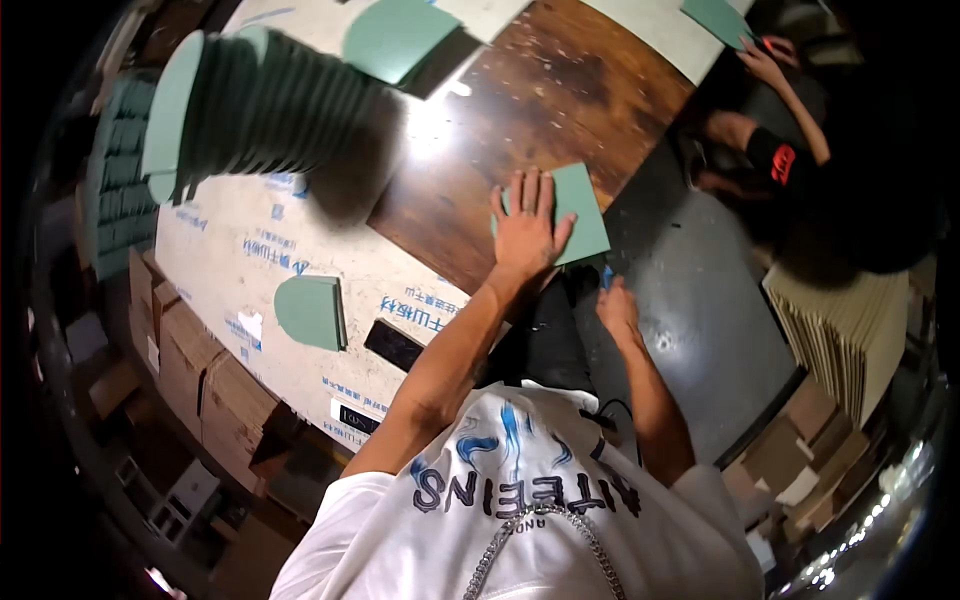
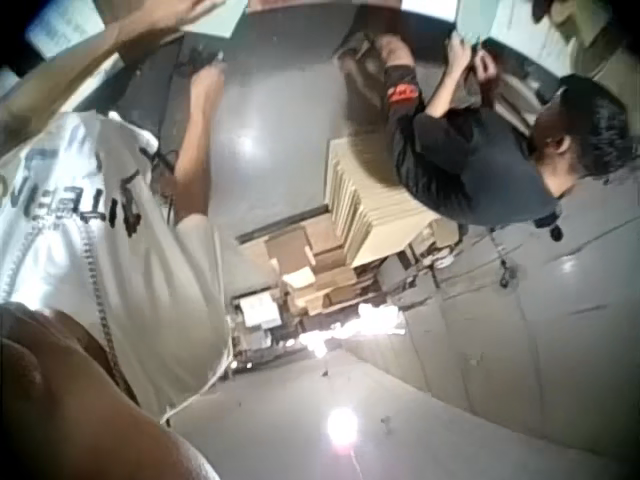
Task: The person uses a utility knife to trim the edges of light green foam pieces on a wooden workbench. They repeatedly pick up a piece, cut along the curved edge, and place it into a growing stack.
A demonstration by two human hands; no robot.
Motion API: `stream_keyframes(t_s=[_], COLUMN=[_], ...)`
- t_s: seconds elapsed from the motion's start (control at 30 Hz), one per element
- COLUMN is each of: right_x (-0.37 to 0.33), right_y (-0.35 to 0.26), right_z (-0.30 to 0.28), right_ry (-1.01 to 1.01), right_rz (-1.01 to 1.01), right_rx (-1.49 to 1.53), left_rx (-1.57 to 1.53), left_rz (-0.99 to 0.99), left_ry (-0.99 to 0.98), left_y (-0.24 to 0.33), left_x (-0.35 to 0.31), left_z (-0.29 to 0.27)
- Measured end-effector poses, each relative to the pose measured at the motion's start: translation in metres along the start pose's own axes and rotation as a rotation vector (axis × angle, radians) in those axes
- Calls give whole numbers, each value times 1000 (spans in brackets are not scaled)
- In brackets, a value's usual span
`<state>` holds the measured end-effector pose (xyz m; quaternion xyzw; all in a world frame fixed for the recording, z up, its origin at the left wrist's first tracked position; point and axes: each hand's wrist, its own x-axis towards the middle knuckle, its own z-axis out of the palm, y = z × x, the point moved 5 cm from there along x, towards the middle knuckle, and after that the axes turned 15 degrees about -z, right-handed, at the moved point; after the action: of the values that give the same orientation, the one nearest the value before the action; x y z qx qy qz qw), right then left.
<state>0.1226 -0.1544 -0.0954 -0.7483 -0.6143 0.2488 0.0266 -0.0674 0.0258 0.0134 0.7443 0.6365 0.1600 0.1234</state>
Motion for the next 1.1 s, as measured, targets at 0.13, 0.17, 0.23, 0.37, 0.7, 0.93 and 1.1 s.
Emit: stream_keyframes(t_s=[0.13, 0.17, 0.23, 0.37, 0.7, 0.93, 1.1], right_x=[-1, 5, 15, 31, -34, -71, -61], right_y=[-8, -23, -55, -78, -156, -203, -201], right_z=[-29, -44, -65, -66, -250, -317, -305], right_ry=[242, 321, 392, 505, 536, 655, 679], right_rz=[309, 330, 311, 342, -247, -599, -645], right_rx=[1092, 1298, 1549, 1593, 1351, 1352, 1341], left_rx=[-9, -8, -7, -148, -879, -1111, -1342], left_rz=[-20, -21, -22, -81, -167, 45, 121], left_ry=[-7, 3, 30, -74, -587, -280, -338], left_y=[-1, -3, -5, -3, -35, -22, -23], left_x=[-1, -1, -2, 5, -7, -32, -33], left_z=[-3, -2, 0, -5, -176, -271, -256])
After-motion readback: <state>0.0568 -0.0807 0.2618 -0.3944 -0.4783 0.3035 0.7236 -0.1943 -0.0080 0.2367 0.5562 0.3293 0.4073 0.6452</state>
